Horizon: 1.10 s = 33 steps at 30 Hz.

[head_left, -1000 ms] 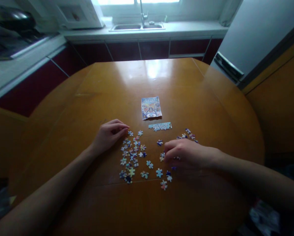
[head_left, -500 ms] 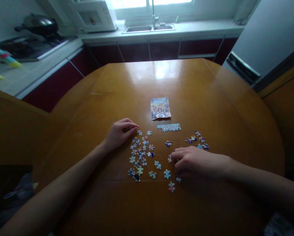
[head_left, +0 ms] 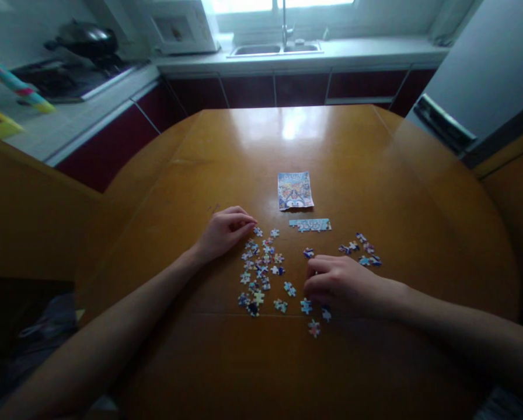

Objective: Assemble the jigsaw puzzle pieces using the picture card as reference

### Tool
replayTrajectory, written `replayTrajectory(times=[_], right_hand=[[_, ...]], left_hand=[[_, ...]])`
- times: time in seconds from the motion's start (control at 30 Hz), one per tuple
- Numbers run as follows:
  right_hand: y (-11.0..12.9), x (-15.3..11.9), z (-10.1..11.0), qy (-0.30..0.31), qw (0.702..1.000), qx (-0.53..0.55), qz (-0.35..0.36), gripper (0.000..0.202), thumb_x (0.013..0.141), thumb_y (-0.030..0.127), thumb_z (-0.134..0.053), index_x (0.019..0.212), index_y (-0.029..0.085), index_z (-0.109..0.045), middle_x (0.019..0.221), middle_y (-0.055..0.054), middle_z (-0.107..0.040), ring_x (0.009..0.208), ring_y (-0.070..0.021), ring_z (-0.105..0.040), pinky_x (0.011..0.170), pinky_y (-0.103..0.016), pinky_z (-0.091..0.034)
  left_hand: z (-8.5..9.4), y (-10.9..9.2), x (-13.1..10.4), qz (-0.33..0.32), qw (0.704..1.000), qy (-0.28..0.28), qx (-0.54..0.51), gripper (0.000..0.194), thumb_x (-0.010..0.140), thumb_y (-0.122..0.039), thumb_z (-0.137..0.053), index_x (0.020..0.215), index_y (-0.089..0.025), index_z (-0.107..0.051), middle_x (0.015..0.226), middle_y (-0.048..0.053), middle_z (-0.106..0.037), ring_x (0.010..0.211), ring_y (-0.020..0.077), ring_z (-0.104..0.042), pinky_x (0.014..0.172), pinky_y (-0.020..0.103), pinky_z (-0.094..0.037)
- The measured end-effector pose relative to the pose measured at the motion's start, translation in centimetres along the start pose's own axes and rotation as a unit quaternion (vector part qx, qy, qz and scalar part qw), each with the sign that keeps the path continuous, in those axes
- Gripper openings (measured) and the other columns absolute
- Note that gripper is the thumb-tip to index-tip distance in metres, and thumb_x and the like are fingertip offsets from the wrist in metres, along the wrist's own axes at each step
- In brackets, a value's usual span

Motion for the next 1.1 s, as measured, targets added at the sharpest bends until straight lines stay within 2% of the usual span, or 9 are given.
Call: replayTrajectory(times=[0.23,0.4,0.73,1.1], right_hand=[[-0.1,0.2,-0.1,-0.006,1.0,-0.023,-0.001,0.013,0.095,0.026,-0.058,0.093,0.022,-0.07,0.093,-0.003,-0.063,0.083,-0.0151,-0.055,0.071,-0.028,-0.042],[0.0,0.1,0.4,-0.016,0.999,-0.043,-0.014,0.018,0.097,0.023,-0.054,0.09,0.02,-0.07,0.089,-0.004,-0.062,0.08,-0.015,-0.053,0.068,-0.028,-0.04],[1.1,0.2,0.0,0.03,0.997,-0.074,-0.02,0.018,0.093,0.034,-0.063,0.083,0.019,-0.067,0.089,-0.002,-0.062,0.083,-0.0156,-0.054,0.067,-0.029,-0.04],[2.7,0.1,-0.3,0.048,0.996,-0.076,-0.023,0.015,0.094,0.017,-0.053,0.08,0.018,-0.059,0.088,-0.003,-0.061,0.079,-0.0153,-0.049,0.066,-0.029,-0.039]], left_hand=[[0.0,0.2,-0.2,-0.006,1.0,0.0,0.003,0.011,0.09,-0.026,-0.068,0.09,-0.018,-0.076,0.086,0.004,-0.067,0.066,0.0093,-0.055,0.058,0.021,-0.042],[0.0,0.3,-0.2,-0.008,1.0,0.003,0.0,0.012,0.09,-0.027,-0.068,0.09,-0.017,-0.076,0.086,0.004,-0.067,0.065,0.0093,-0.055,0.057,0.021,-0.042],[0.0,0.4,-0.1,-0.003,1.0,0.001,0.005,0.013,0.09,-0.028,-0.069,0.09,-0.018,-0.076,0.086,0.003,-0.067,0.063,0.0092,-0.054,0.056,0.021,-0.041],[0.2,0.4,-0.1,-0.002,1.0,0.008,0.005,0.013,0.09,-0.029,-0.068,0.091,-0.019,-0.076,0.087,0.004,-0.067,0.066,0.0101,-0.056,0.057,0.022,-0.043]])
Point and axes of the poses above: each hand's wrist, its own x-axis towards the middle knuckle, its own z-axis out of the back of the hand, y = z × x, the point moved 2 cm from there along x, towards the middle knuckle
